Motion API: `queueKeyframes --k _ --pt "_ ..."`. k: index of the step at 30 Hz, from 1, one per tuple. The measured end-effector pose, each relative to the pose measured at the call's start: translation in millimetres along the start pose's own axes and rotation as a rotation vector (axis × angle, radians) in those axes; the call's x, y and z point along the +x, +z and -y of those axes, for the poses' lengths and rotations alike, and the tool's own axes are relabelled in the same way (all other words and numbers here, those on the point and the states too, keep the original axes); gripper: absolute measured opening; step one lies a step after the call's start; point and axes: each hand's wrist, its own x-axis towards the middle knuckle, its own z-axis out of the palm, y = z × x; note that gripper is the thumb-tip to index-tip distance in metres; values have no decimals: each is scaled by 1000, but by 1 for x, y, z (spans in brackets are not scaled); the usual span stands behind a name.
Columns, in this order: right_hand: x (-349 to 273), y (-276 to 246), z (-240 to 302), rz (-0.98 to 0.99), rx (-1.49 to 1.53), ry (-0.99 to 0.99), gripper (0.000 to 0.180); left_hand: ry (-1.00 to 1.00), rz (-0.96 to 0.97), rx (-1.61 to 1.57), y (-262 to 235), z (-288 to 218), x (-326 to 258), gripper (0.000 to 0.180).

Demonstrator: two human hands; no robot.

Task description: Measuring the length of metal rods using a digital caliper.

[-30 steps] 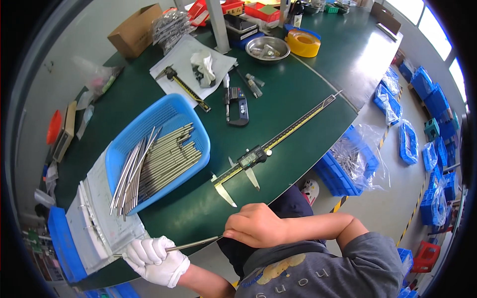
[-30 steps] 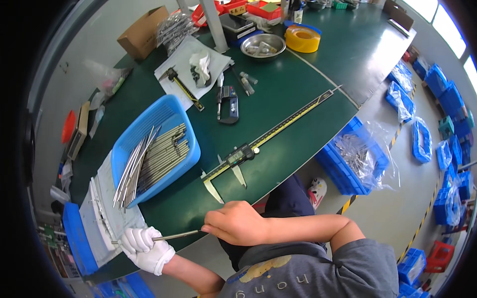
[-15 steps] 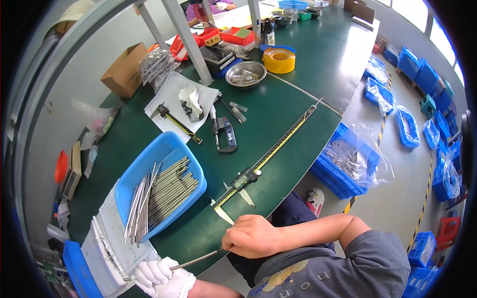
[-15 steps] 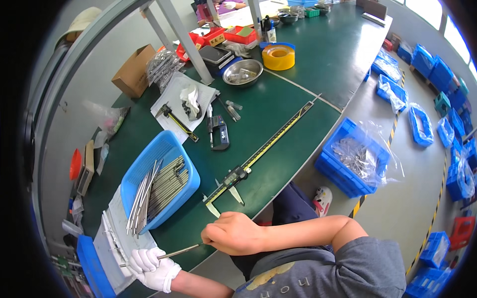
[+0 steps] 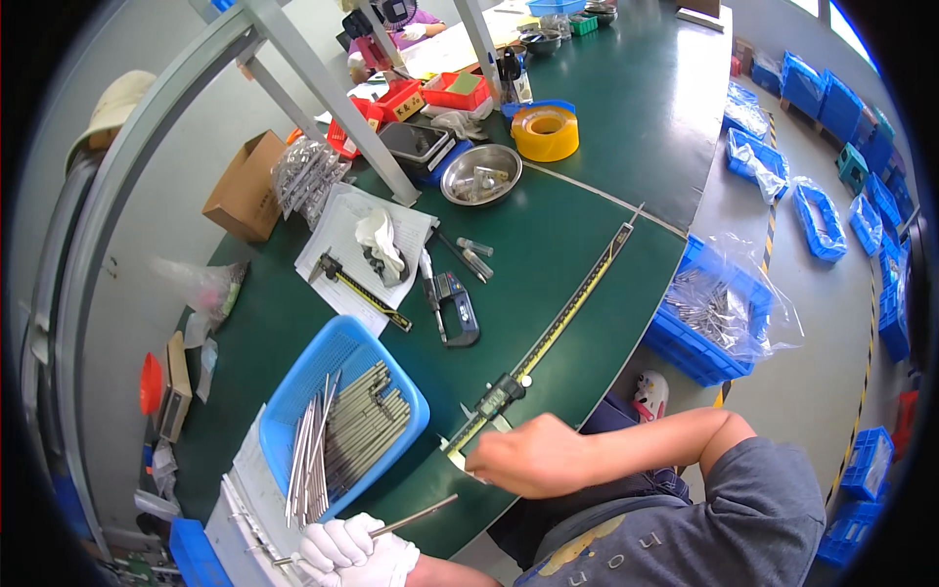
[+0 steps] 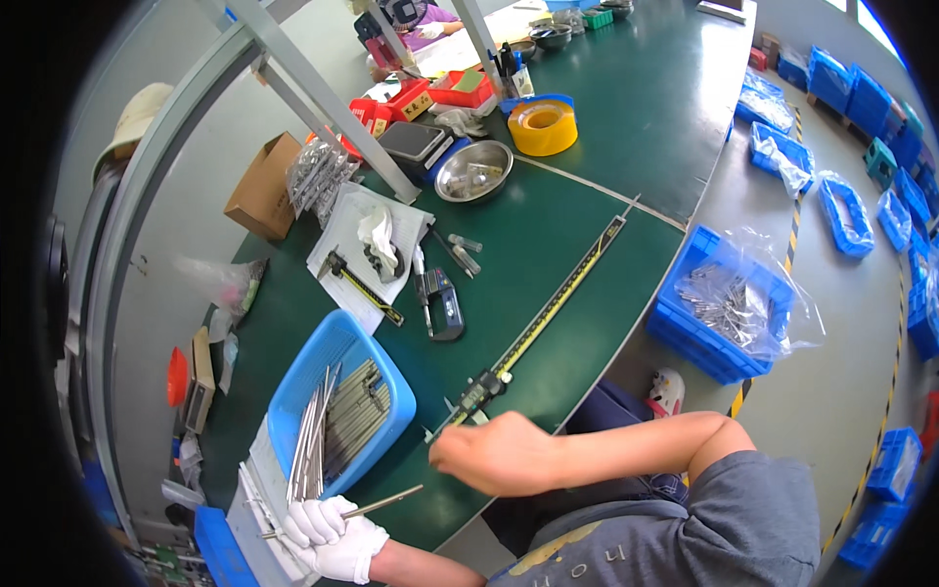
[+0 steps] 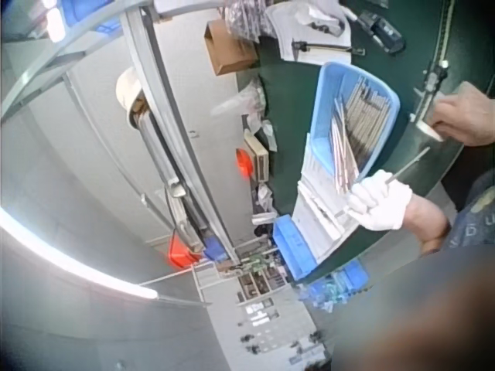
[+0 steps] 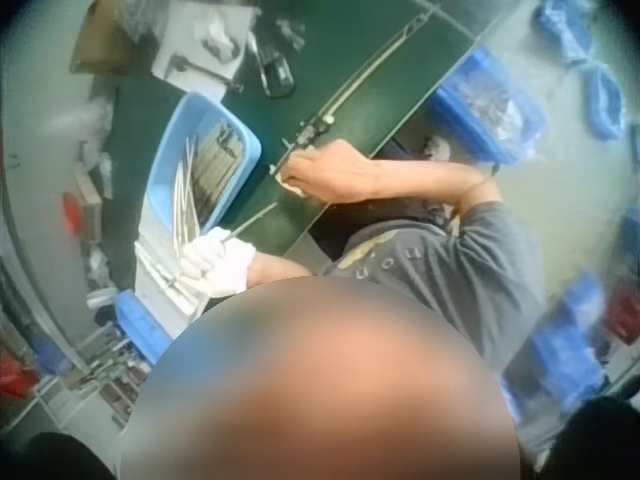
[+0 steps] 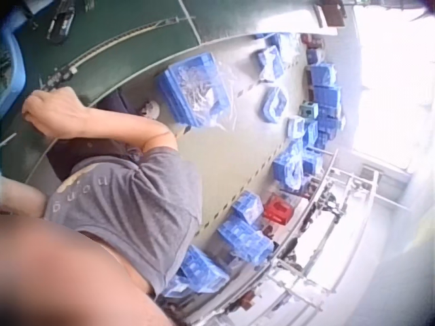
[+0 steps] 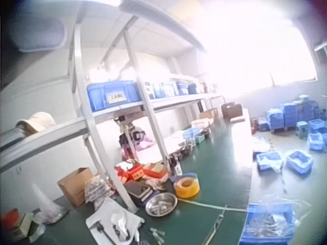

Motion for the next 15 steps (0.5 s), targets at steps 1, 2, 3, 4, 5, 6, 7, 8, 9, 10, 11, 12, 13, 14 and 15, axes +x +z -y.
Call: queueKeyframes --k 1,2,3,4,5,6,7,8,9,10,11,12,13,14,15 --pt "5 -5 -9 -28 -54 58 13 1 11 4 3 2 4 33" --pt "14 -20 -22 -11 -158 160 13 16 -57 -1 6 6 8 33" --pt "27 -38 -38 11 -255 259 14 37 -127 -1 8 8 11 33" --pt "40 -54 -60 1 -364 341 14 14 -108 39 3 9 15 30" --pt "51 -65 -85 -7 -475 424 15 9 -108 35 -1 12 17 30" --pt "59 -72 -109 -52 -514 448 15 -42 -135 -9 -4 13 20 28" --pt "64 -79 -127 -97 -558 467 15 -88 -163 -58 -9 15 23 27" --pt "67 -86 -136 -97 -568 463 15 -155 -82 25 -16 17 28 28" --pt "69 -92 -143 -104 -597 389 15 -151 -84 14 -22 17 32 28" --pt "73 -98 -151 -103 -630 318 16 -189 -91 17 -21 21 34 29" --pt "84 -107 -154 -99 -654 356 16 -218 -98 26 -19 23 34 31" --pt "102 -116 -163 -128 -742 390 15 -229 -29 -36 -25 23 37 33" --pt "119 -124 -174 -151 -827 423 14 -216 -48 -39 -24 22 36 33" --pt "132 -135 -193 -229 -925 308 12 -259 -24 -48 -21 22 35 34" --pt "144 -146 -215 -309 -1017 186 11 -301 3 -60 -20 24 35 35"
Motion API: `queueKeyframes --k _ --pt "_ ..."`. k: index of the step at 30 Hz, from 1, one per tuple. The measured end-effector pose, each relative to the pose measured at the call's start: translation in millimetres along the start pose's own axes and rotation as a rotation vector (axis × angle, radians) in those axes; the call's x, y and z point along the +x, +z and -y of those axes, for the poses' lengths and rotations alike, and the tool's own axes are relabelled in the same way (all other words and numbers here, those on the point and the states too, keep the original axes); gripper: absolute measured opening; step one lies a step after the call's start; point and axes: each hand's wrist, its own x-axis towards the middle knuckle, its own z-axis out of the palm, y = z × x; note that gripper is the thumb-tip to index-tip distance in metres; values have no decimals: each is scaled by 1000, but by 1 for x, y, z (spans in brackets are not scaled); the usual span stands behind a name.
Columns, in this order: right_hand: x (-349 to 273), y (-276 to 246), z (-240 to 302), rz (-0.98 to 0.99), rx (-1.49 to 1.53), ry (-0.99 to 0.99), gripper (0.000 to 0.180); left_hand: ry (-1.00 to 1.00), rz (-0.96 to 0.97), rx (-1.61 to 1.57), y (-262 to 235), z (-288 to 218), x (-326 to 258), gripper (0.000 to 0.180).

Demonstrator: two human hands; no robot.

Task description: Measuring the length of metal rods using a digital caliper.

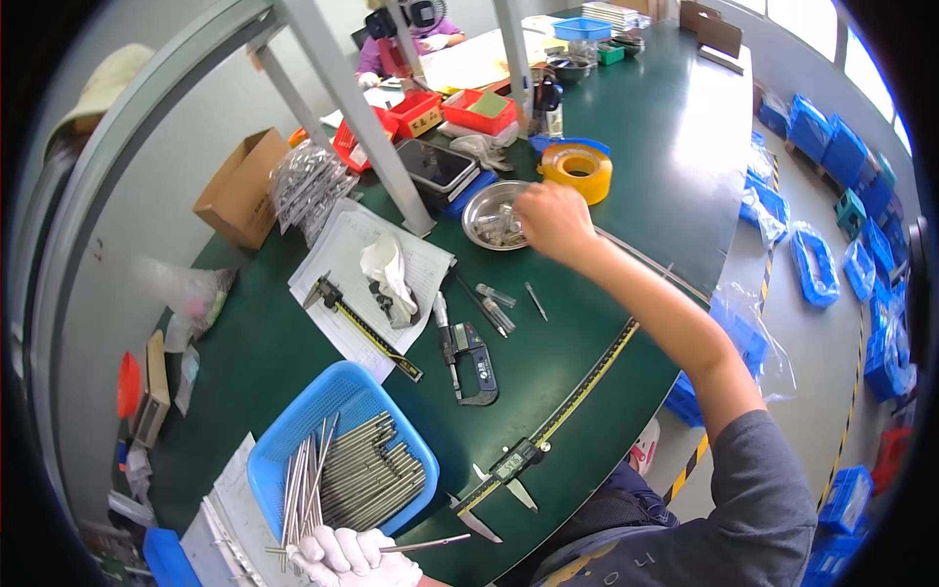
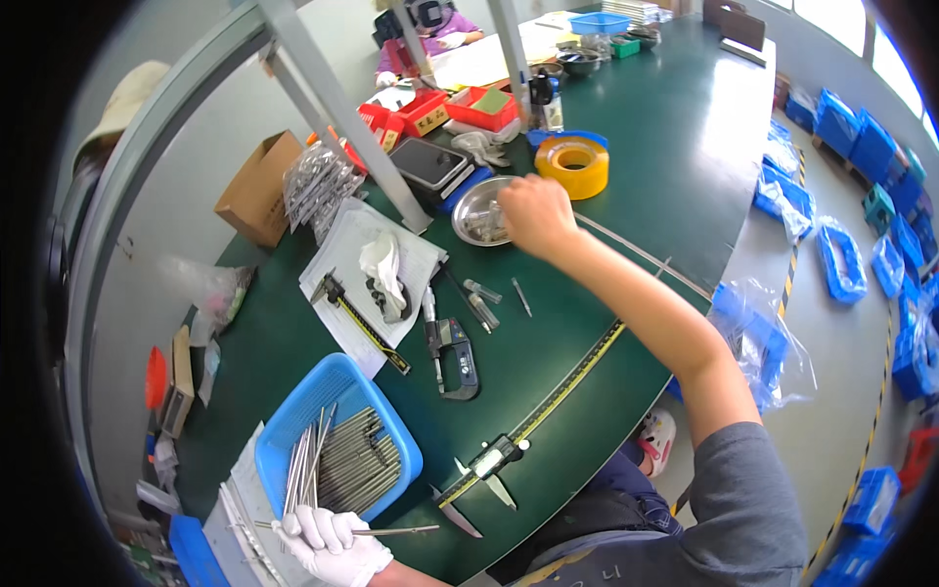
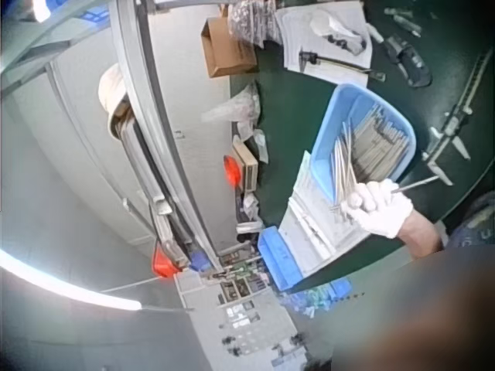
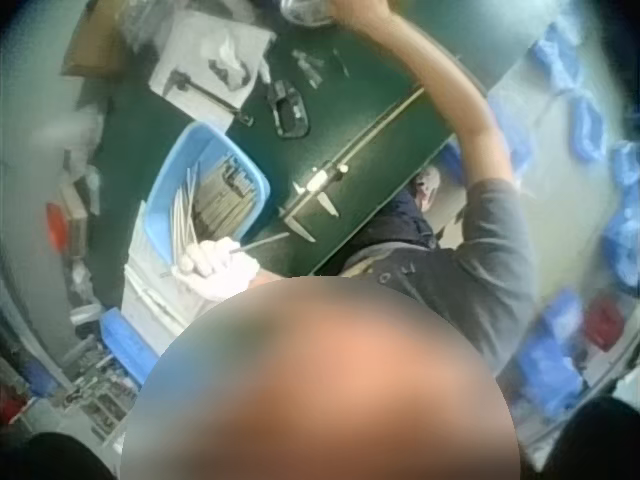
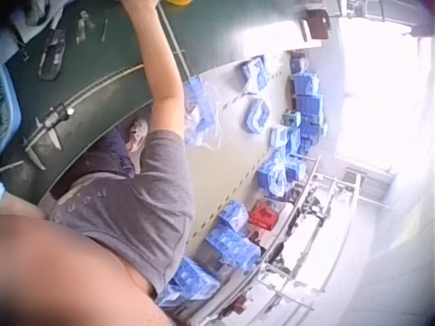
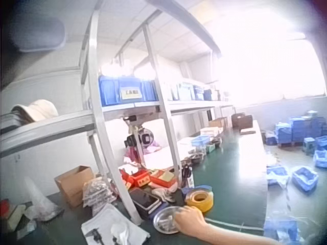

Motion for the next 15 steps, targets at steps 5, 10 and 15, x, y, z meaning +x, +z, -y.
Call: queueKeyframes --k 5,10,15 --pt "50 23 2 615 -195 22 19 -27 -34 127 -4 -3 3 38" --pt "27 -19 -17 74 79 24 21 -285 -166 -30 24 16 2 39" --pt "-18 -115 98 317 775 -427 27 -399 -228 18 28 33 -10 30"
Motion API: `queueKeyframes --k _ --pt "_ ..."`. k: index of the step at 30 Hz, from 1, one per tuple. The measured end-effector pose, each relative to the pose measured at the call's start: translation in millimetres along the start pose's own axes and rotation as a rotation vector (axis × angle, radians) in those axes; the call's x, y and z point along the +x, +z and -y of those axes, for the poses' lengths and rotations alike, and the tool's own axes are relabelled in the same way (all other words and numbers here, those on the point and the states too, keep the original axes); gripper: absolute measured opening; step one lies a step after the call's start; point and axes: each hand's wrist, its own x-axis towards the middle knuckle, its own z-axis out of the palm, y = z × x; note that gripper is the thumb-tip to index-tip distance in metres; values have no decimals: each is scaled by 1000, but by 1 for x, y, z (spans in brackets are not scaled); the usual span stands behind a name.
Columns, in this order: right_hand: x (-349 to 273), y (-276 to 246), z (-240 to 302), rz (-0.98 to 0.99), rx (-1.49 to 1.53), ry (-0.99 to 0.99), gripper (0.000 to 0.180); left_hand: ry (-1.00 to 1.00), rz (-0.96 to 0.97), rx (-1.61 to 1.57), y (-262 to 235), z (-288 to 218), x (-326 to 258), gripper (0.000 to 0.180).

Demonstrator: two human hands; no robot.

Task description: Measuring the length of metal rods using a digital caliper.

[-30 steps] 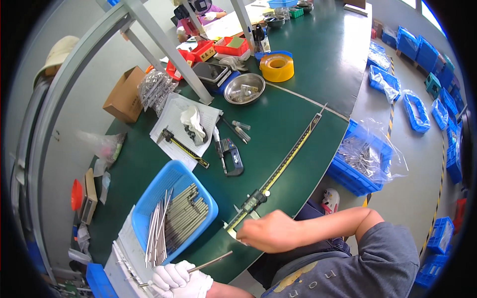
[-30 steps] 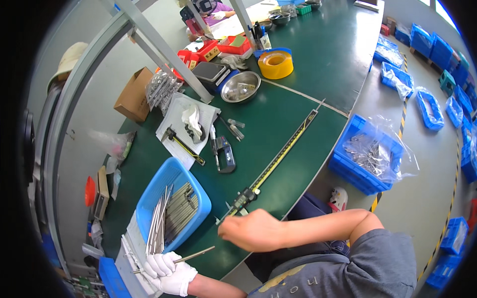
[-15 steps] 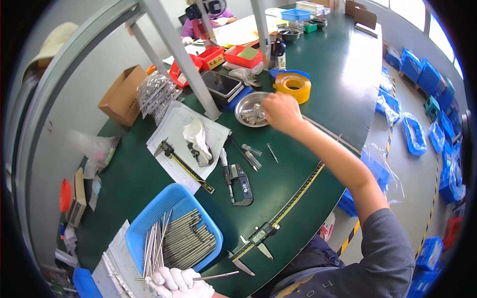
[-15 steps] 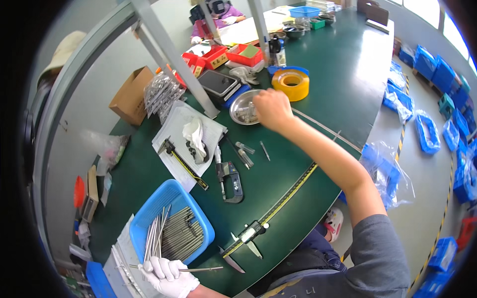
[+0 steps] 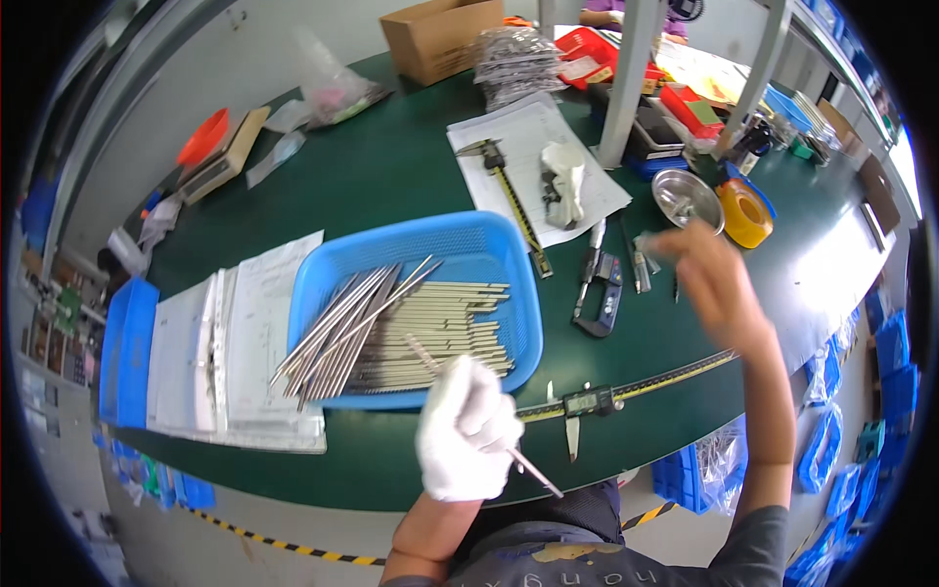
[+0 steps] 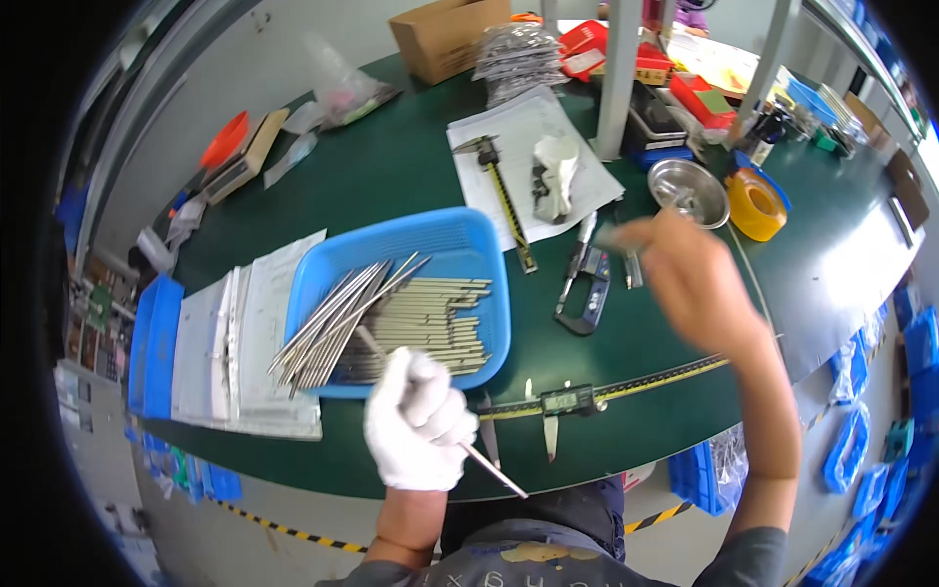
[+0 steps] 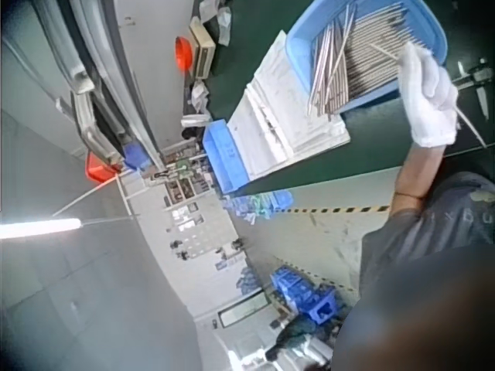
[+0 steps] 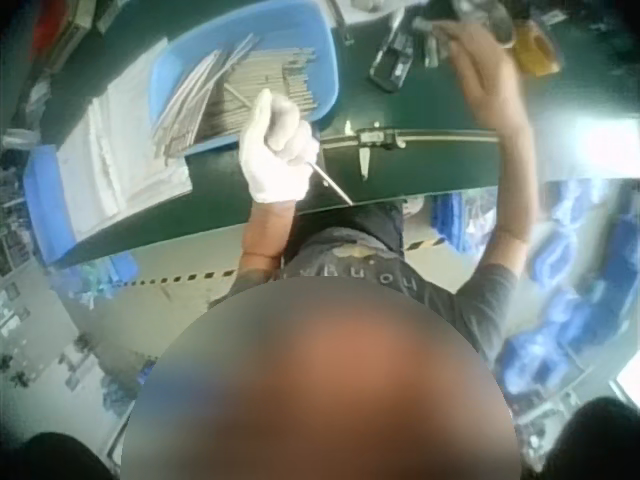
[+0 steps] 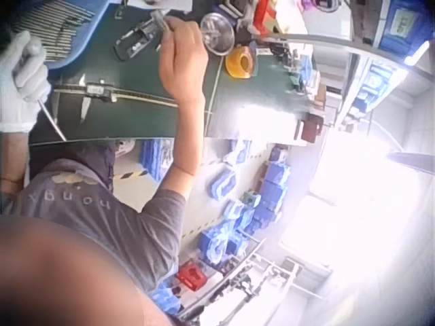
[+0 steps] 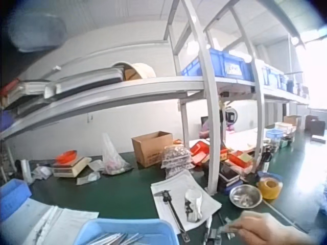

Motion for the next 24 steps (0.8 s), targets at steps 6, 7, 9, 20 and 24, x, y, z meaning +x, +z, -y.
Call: queueKeyframes --k 6,7,9,20,24 --pt "-30 54 98 89 165 -377 46 138 16 190 -10 32 -30 21" --pt "-38 63 102 76 202 -353 38 153 37 237 -14 35 -36 18" --pt "-47 73 112 19 215 -350 35 212 -83 294 -13 42 -43 10" --pt "-49 97 119 -101 -202 -760 21 204 -86 240 -28 32 -71 16" --pt "-52 103 127 -159 25 -438 22 265 -101 182 -31 31 -69 12"
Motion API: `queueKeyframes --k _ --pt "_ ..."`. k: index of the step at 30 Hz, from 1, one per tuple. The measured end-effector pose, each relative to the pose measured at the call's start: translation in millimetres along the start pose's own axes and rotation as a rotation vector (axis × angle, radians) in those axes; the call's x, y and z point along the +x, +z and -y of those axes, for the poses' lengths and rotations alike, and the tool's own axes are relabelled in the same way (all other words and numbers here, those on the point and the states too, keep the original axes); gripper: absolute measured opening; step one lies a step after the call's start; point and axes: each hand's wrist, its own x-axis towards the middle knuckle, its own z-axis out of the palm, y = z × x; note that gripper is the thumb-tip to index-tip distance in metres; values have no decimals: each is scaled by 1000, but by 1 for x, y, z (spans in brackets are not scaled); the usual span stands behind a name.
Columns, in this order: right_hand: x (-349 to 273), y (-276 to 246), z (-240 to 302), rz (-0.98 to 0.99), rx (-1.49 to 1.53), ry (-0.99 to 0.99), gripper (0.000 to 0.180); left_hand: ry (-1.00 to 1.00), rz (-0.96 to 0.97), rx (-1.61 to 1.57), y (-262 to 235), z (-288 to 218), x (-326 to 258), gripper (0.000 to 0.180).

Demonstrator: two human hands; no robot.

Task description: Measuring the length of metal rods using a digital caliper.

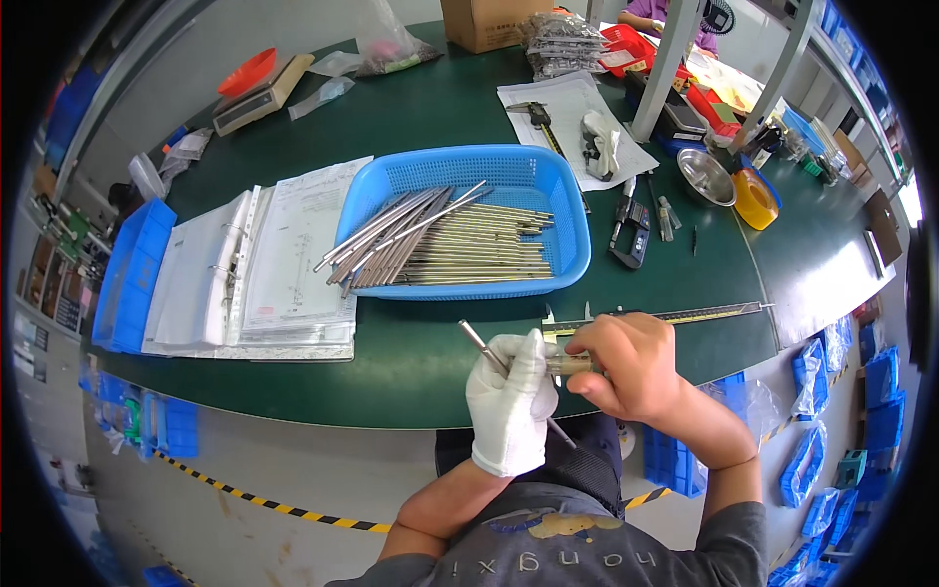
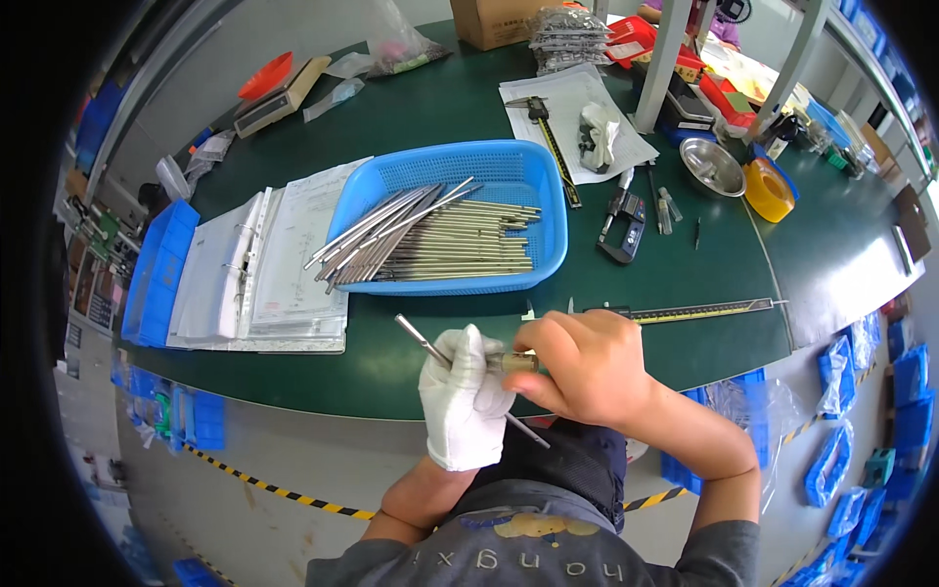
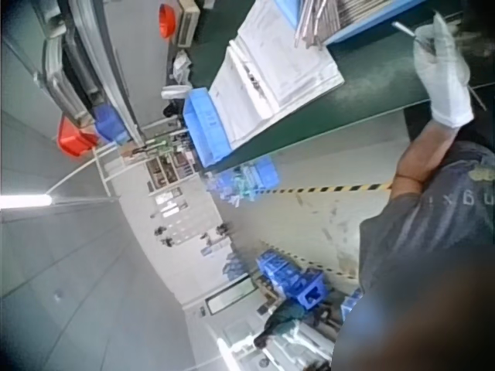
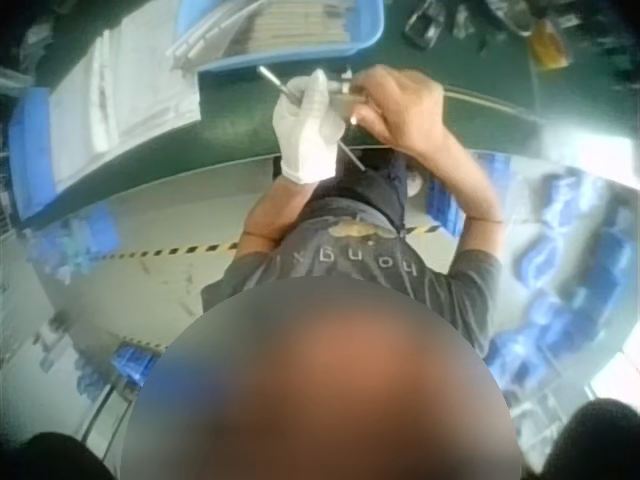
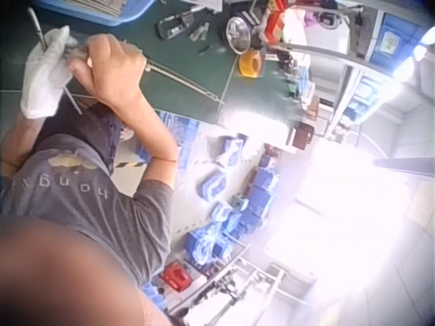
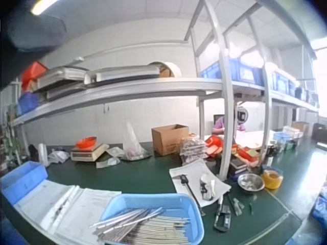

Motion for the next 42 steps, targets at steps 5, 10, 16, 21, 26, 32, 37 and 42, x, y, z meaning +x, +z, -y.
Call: queueKeyframes --k 5,10,16,21,26,32,37,42 --pt "-3 0 3 204 -11 129 32 14 11 -22 -6 1 -2 14" --pt "6 -6 -7 106 -80 -106 33 -34 -23 -5 -13 -10 1 22" --pt "-1 -3 12 83 942 813 29 -100 25 -83 -10 -13 -4 26" --pt "-9 9 11 -31 525 364 13 -71 -44 -65 -8 -8 -3 23" --pt "-7 6 13 -104 294 202 18 -71 -4 -47 -7 -10 -5 21" --pt "-8 -1 10 -233 382 327 14 -15 -23 30 -12 -11 -3 28" --pt "-7 -2 12 -240 389 301 14 -51 -38 51 -10 -10 -3 27" --pt "-5 -9 5 -128 393 328 12 -127 -8 99 -4 -7 -9 15"
